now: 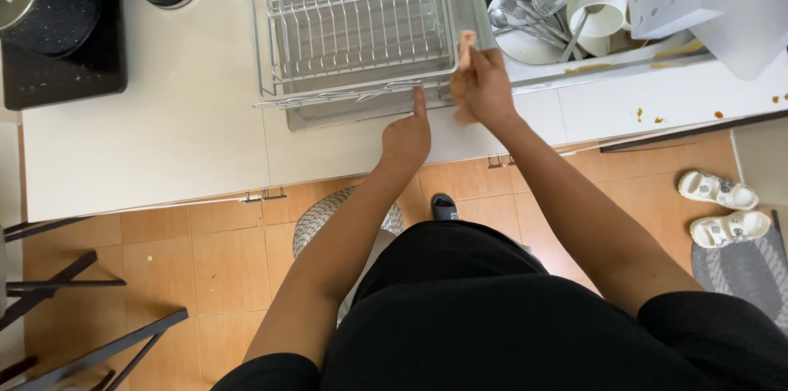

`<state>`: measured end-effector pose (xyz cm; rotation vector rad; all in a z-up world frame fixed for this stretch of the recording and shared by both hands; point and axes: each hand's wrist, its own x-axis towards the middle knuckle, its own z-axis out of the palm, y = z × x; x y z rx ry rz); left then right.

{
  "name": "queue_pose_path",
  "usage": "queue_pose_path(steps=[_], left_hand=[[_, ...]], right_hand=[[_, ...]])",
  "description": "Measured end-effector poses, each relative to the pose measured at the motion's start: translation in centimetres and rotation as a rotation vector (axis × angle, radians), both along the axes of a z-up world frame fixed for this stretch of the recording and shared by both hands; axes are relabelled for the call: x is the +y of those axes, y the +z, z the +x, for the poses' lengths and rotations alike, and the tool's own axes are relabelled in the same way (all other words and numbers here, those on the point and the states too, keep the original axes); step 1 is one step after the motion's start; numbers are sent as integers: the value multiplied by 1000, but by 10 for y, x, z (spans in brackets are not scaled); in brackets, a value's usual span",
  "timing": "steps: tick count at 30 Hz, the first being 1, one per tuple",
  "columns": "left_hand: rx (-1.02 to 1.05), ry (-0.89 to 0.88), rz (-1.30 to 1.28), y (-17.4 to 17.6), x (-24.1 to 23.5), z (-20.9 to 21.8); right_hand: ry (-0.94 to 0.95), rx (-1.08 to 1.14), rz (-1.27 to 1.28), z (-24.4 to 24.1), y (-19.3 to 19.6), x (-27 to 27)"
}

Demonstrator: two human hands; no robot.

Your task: The person wipes a metal dish rack with a cloth. They clean the upper and lower tiers, the sides, and the base of the rack, moving the cloth over the wire surfaces and edges.

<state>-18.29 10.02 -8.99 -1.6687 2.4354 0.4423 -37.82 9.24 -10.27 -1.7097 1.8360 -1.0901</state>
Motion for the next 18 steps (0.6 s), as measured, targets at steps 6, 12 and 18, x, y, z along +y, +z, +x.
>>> queue_pose_path(steps=[6,12,18], left_hand=[[-43,7,52,13,3,-7],[-6,97,55,12,10,-23],[-1,-137,-186,47,0,-73]], right_hand=[[173,284,-150,-14,0,-40],[241,437,-46,-18,1,-26],[250,525,-24,-13,-18,-47]])
